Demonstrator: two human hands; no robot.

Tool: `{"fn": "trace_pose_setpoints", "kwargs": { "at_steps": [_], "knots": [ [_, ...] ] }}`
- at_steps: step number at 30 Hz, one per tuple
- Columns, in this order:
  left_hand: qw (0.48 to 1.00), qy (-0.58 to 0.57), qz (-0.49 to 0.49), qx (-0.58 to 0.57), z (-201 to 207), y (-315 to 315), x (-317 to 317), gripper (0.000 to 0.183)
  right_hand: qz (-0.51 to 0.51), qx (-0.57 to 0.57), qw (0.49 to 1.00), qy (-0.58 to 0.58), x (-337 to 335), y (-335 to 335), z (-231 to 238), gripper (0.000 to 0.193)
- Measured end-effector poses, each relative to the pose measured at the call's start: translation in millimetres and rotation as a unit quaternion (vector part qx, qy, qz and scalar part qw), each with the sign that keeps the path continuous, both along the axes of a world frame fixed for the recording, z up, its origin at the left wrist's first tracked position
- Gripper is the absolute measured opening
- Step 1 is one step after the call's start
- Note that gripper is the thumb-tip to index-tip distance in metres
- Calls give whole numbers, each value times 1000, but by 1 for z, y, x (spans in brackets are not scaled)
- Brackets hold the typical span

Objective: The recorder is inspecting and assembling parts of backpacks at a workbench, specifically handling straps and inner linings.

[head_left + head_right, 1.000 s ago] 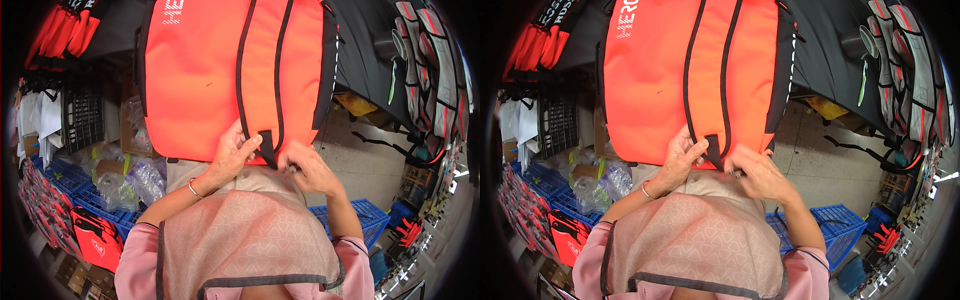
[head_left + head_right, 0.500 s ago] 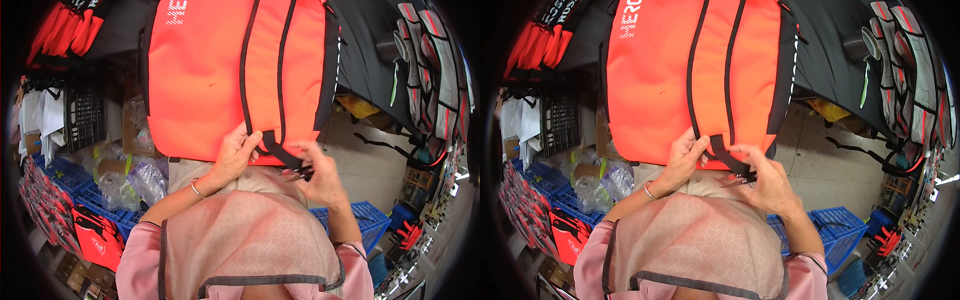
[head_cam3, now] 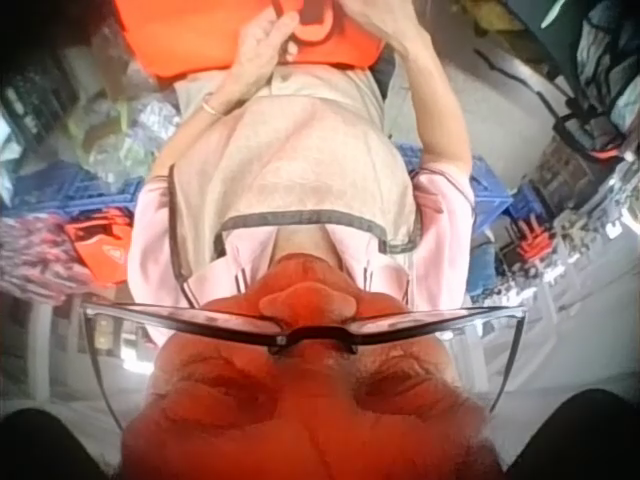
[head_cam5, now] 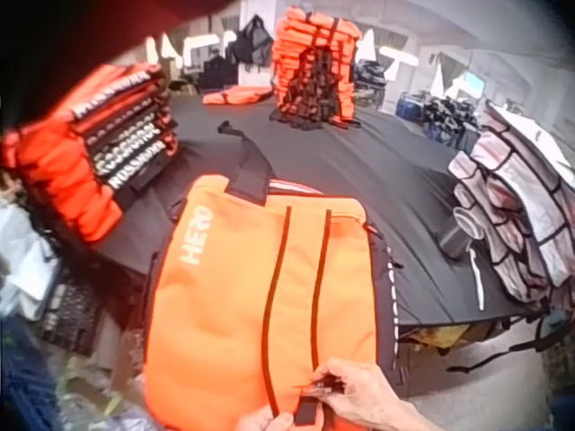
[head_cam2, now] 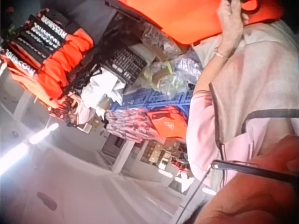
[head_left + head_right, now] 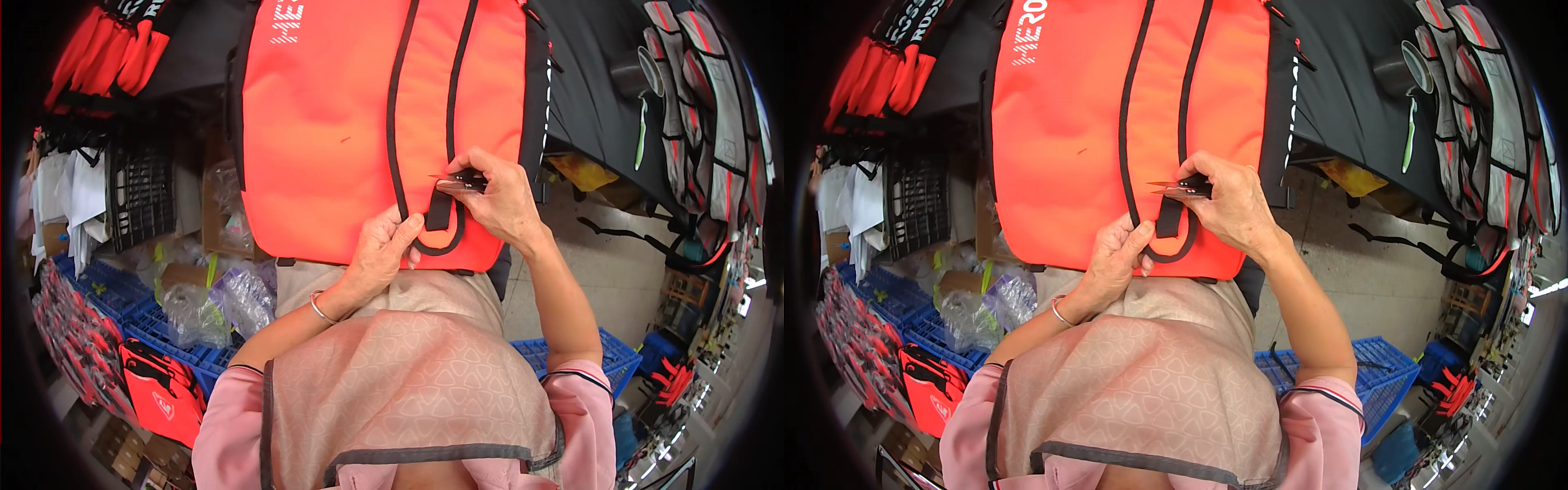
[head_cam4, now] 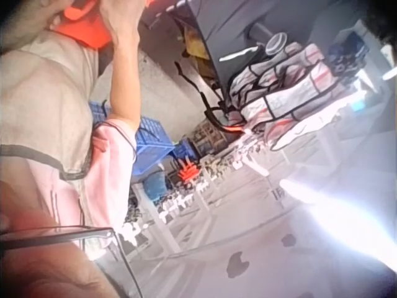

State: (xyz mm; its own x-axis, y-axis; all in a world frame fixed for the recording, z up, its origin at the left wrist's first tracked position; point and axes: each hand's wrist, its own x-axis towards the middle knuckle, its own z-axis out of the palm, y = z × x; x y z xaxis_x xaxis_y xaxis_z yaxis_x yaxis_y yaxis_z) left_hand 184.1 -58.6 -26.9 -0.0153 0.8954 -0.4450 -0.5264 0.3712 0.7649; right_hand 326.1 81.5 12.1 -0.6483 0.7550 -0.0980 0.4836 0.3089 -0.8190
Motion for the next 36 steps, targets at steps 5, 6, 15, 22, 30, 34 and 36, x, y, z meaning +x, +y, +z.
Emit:
{"fn": "trace_pose_setpoints", "kwargs": {
  "at_steps": [5,6,15,22,30,34,36],
  "knots": [
    [999,-49,1,-8,-8,2,2,30,6,-15,1000,-8,-2,-1,4,21],
    [999,-37,2,-17,-4,5,2,29,4,-14,1000,-8,-3,0,3,21],
    [993,118,-15,-17,1,17,7,24,4,-60,997,41,-2,-4,2,21],
    [977,213,2,3,-7,20,10,39,-41,163,986,-11,29,-52,18,43],
    [974,220,27,45,-14,19,13,31,133,408,899,-93,41,-36,32,37],
    [968,241,45,60,-16,19,14,28,193,442,871,-97,38,-29,34,35],
    [966,248,39,55,-17,19,13,27,234,463,849,-98,36,-25,34,31]
  ]
}}
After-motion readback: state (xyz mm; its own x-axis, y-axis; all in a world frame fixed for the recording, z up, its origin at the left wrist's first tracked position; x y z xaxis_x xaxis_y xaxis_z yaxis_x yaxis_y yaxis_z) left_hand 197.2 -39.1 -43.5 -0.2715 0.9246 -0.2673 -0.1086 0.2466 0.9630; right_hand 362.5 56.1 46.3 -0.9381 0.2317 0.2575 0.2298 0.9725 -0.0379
